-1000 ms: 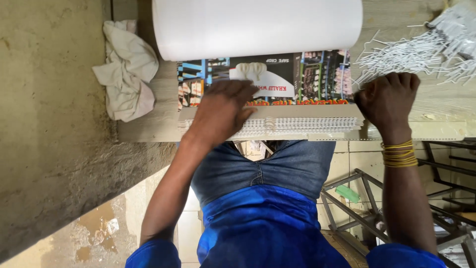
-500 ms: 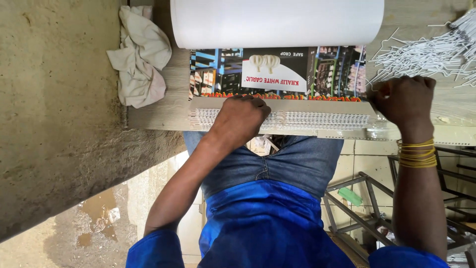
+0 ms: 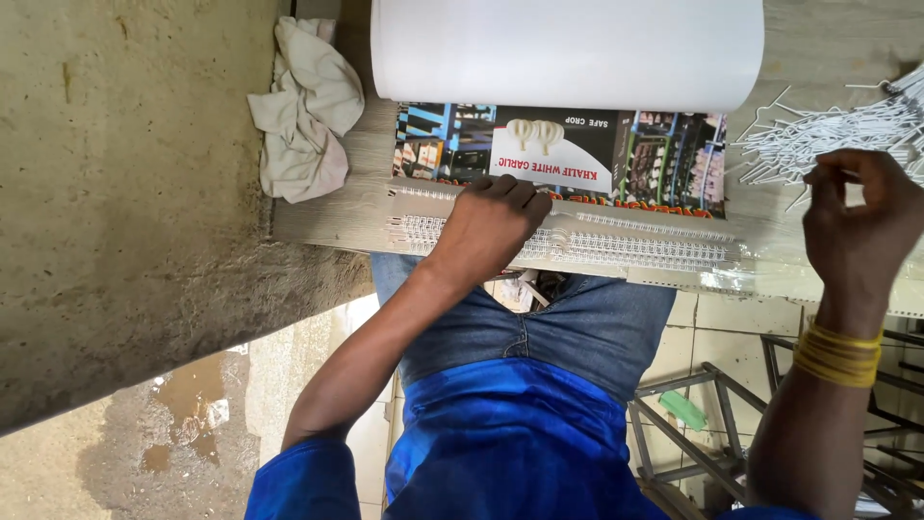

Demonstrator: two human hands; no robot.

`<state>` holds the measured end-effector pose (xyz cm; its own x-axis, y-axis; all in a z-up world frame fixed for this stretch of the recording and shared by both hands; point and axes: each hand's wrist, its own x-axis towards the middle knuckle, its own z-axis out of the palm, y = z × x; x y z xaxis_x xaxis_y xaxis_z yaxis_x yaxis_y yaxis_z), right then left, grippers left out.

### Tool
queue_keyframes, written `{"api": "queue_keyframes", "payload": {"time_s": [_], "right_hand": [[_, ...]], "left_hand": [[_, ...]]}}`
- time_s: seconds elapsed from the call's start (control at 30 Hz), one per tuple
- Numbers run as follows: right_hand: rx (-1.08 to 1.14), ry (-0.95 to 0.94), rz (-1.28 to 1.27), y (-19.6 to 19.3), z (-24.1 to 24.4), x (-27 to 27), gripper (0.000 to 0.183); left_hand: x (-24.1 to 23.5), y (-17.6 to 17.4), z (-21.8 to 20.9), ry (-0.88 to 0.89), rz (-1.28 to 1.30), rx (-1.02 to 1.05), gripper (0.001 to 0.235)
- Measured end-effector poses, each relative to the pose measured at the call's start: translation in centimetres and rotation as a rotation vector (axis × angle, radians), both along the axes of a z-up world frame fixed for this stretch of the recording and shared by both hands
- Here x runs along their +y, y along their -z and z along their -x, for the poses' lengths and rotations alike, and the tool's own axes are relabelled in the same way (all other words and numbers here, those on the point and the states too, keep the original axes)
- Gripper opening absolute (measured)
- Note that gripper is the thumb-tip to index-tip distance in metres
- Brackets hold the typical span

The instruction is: The person is binding a spiral calendar by hand. They insert metal wire loops into the punched holes of the calendar pages, securing the pages together. The person works on the calendar resting on their lap.

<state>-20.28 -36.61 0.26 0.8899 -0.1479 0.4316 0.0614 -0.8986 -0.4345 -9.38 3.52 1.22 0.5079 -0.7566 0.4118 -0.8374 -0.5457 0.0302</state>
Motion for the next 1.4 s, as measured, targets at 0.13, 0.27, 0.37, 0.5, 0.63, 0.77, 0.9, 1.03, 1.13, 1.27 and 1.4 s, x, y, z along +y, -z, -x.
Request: {"api": "queue_keyframes", "payload": {"time_s": [0.13,0.27,0.37,0.5,0.63,0.77,0.9,1.03,1.13,1.27,1.4], "right_hand": [[0.012,-0.114,-0.184,-4.7,-0.2,6.4,0.015],[0.111,-0.266,-0.307,-5.3,-1.7,10.7,0.016],[0.289,-0.35,-0.202,-3.3,-2.8,11.7,0.014],[0.391,-0.315,0.07,-1.3,-3.3,11.7,0.015],[0.614,-0.185,0.125,-2.8,-4.8,13.1,0.037],[0.595,-0.247,0.276,-3.6,-7.6,14.7,0.04],[0.586,-0.359,0.362,-2.5,-12.8,17.3,0.025],[0.566,-0.322,0.527,1.9,-18.1,19.4,0.043],[0.532,-0.355,0.464,3.4,-19.6,19.4,0.022],[0.52,-0.333,0.582,5.2,-19.7,19.4,0.015],[0.584,-0.346,0.541,2.0,-17.6,20.1,0.028]], "left_hand": [[0.0,0.1,0.9,-0.012,0.104,0.085,0.022],[-0.3,0.9,1.4,-0.069,0.116,0.089,0.024],[-0.2,1.2,1.6,-0.101,0.138,0.09,0.016],[-0.2,1.5,1.7,-0.109,0.14,0.085,0.012],[-0.4,1.8,1.6,-0.102,0.138,0.096,0.014],[-0.6,1.9,1.8,-0.114,0.126,0.104,0.013],[-0.9,1.7,2.1,-0.14,0.168,0.128,0.014],[-0.9,1.7,2.5,-0.168,0.171,0.089,0.012],[-1.1,2.4,2.8,-0.187,0.208,0.023,0.011],[-1.3,2.6,2.7,-0.203,0.245,0.023,0.011],[-1.2,2.7,2.7,-0.198,0.248,-0.003,0.012]]}}
